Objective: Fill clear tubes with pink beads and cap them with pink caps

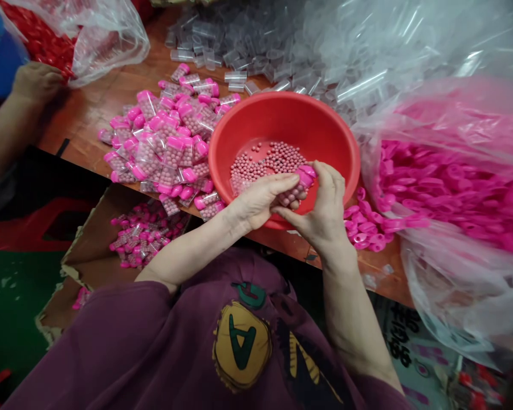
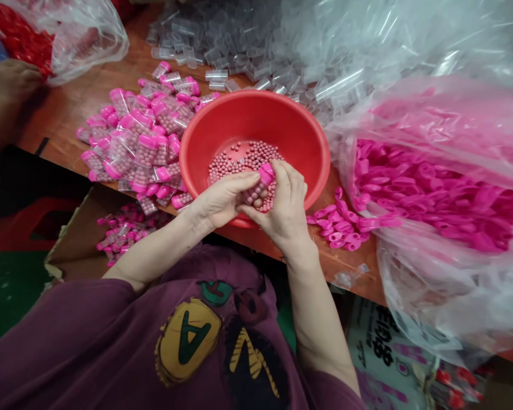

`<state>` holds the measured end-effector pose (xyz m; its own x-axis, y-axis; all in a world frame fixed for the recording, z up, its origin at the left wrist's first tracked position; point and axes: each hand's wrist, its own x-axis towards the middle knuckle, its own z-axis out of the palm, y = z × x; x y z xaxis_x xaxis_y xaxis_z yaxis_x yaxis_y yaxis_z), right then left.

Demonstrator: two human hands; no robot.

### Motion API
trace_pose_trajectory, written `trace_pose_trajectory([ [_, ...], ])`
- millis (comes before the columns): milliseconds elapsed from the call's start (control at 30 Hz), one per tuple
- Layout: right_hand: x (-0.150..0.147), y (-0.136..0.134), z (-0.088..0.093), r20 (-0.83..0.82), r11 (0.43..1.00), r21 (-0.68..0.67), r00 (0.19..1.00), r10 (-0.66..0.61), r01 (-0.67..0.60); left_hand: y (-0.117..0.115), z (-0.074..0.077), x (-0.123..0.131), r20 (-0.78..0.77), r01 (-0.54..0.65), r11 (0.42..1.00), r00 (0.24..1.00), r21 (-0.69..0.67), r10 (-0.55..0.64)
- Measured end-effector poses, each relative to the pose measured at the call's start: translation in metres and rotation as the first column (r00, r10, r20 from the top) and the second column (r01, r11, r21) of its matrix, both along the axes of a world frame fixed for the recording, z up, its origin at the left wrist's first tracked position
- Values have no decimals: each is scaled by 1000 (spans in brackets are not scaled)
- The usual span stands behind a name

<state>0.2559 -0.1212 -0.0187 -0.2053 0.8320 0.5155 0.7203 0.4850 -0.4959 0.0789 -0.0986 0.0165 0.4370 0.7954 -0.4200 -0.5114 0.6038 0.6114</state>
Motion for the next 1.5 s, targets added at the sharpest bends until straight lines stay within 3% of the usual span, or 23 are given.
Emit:
trace_pose_trajectory([
  [167,-1,-1,1,-18,995,93,999,42,-41,-11,1,3,39,9,1000,999,27,-10],
  [300,2,-4,6,-65,993,52,992,107,-104,-14,3,-1,105,79,996,991,37,-82],
  [400,-1,-8,0,-123,996,25,989,88,-85,-14,2,-2,161,152,988,975,33,-155],
  [500,-6,-7,-7,-172,989,125,980,102,-81,-16,0,0,181,201,977,961,70,-210],
  [567,-8,-6,-11,-157,976,207,982,105,-72,-19,-2,2,119,141,980,980,142,-158],
  [667,-9,-3,-12,-54,966,257,998,33,-18,-24,-4,7,-115,-55,945,989,322,97],
  [767,-6,-3,-8,40,973,232,999,-13,3,-26,-5,9,-288,-44,899,940,436,186],
  [867,1,-5,2,18,997,57,999,43,-44,-23,-7,6,-236,-18,917,964,399,122],
  [1000,8,-5,20,-240,977,-173,967,81,-125,-16,-8,-1,-125,18,952,992,306,21],
  [1100,5,-3,26,-402,979,-186,915,6,-88,-13,-5,-5,-108,84,963,992,256,-58],
  [1267,-1,0,20,-512,987,-158,857,-66,-19,-13,2,-8,-94,116,973,991,199,-99],
  [1367,1,-3,19,-418,988,-152,907,-47,-19,-13,3,-8,-89,104,982,992,156,-91],
  [1500,0,-9,14,-70,994,-106,997,31,-38,-13,-3,-1,-123,21,993,992,118,-6],
])
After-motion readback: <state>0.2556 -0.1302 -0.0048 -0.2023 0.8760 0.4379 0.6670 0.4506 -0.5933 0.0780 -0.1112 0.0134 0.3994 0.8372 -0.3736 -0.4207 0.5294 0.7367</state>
